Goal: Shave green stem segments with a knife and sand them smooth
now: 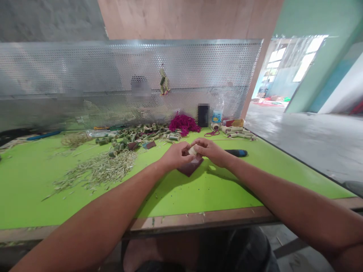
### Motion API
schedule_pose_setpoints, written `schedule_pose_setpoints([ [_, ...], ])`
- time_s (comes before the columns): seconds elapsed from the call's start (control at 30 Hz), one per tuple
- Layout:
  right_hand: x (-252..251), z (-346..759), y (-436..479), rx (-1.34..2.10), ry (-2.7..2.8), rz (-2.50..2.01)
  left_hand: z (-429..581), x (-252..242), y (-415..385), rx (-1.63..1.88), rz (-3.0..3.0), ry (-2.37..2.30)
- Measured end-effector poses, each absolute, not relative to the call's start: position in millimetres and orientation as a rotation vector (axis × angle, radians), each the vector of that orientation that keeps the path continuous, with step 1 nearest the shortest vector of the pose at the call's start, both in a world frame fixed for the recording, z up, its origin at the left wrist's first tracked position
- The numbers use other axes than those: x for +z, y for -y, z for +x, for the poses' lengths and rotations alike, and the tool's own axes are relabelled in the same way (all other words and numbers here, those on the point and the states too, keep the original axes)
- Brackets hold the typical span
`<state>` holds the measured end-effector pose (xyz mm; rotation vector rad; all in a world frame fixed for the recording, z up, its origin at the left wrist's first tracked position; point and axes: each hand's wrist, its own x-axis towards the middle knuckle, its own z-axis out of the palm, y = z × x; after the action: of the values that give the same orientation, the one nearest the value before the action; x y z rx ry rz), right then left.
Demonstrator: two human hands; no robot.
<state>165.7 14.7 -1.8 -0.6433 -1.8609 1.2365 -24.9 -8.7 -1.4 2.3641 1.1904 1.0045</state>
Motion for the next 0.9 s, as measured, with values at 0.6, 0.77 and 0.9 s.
schedule_pose_setpoints([
  [0.6, -20.7, 149.7, -28.3, -0.047, 2.742, -0.4, -67.0, -8.0, -23.6, 0.054, 2.628, -0.955],
  [0.77, -18.5, 151.3, -33.4, -0.235, 2.803, -0.628, -67.1, -7.1, -25.3, -0.074, 2.619, -1.08],
  [0.9, -17.1, 149.1, -27.8, -0.28, 2.828, -0.56, -65.9, -6.8, -25.2, -0.082, 2.65, -1.017],
])
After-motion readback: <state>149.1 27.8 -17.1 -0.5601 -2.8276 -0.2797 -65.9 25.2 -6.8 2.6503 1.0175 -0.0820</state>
